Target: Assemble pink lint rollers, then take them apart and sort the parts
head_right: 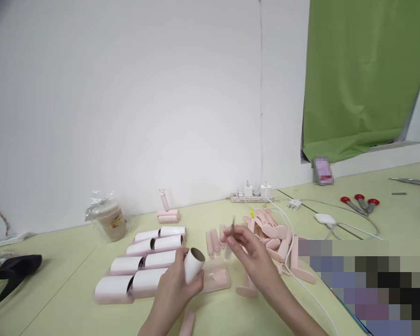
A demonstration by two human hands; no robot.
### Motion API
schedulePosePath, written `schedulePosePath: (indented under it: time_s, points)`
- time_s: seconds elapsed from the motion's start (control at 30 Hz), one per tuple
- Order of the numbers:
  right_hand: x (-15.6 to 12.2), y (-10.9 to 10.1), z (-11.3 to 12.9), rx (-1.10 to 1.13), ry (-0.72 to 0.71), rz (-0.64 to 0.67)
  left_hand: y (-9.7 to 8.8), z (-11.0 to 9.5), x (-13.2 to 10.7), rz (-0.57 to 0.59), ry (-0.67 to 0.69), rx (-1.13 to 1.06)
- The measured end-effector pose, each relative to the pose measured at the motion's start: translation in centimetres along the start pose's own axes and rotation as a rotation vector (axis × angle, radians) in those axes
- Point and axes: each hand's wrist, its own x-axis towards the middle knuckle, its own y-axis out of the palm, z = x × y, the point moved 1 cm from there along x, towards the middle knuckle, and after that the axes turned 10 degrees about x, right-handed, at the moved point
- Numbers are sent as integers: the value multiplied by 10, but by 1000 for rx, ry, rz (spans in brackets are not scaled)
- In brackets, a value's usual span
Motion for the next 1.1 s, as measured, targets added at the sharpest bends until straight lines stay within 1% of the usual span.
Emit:
schedulePosePath:
  time_s: [0.07,0.1,0.17,0.23,0.3,0.43,0.5,0.57,0.63,0.7,0.73,0.77,0.8,0.87,0.93,0.97,1.03,1.07,1.1]
  points:
    - [11,6,10,134,-38,-31,2,-4,5,-24,103,-94]
    - [15,10,12,167,-44,-25,3,-6,8,-33,151,-147]
    - [21,17,9,169,-35,48,9,-9,14,-40,223,-254]
    - [23,21,-4,122,-8,120,14,-11,22,-36,241,-366]
    - [21,22,-21,82,27,142,19,-14,31,-37,242,-492]
    - [11,23,-51,-53,148,228,20,-22,44,-114,222,-699]
    - [7,27,-58,-140,138,261,18,-27,47,-148,218,-750]
    - [5,34,-60,-174,69,261,14,-31,46,-166,245,-787]
    - [5,39,-60,-166,21,251,6,-32,43,-239,269,-808]
    - [8,38,-57,-137,13,208,-4,-31,39,-337,257,-786]
    - [10,35,-55,-123,10,172,-10,-29,37,-371,248,-743]
    - [13,30,-52,-104,6,114,-15,-28,35,-373,249,-676]
    - [15,23,-48,-79,2,37,-19,-27,33,-342,265,-581]
    - [18,9,-39,-16,-5,-135,-22,-25,30,-207,339,-331]
    - [20,-4,-30,53,-13,-268,-13,-22,27,-40,428,-65]
    - [20,-8,-26,79,-17,-302,-6,-20,26,46,460,47]
    - [19,-12,-20,100,-19,-308,15,-14,24,183,488,180]
    - [18,-12,-18,99,-18,-299,26,-12,23,230,487,205]
    - [17,-11,-17,91,-14,-281,36,-9,23,246,483,209]
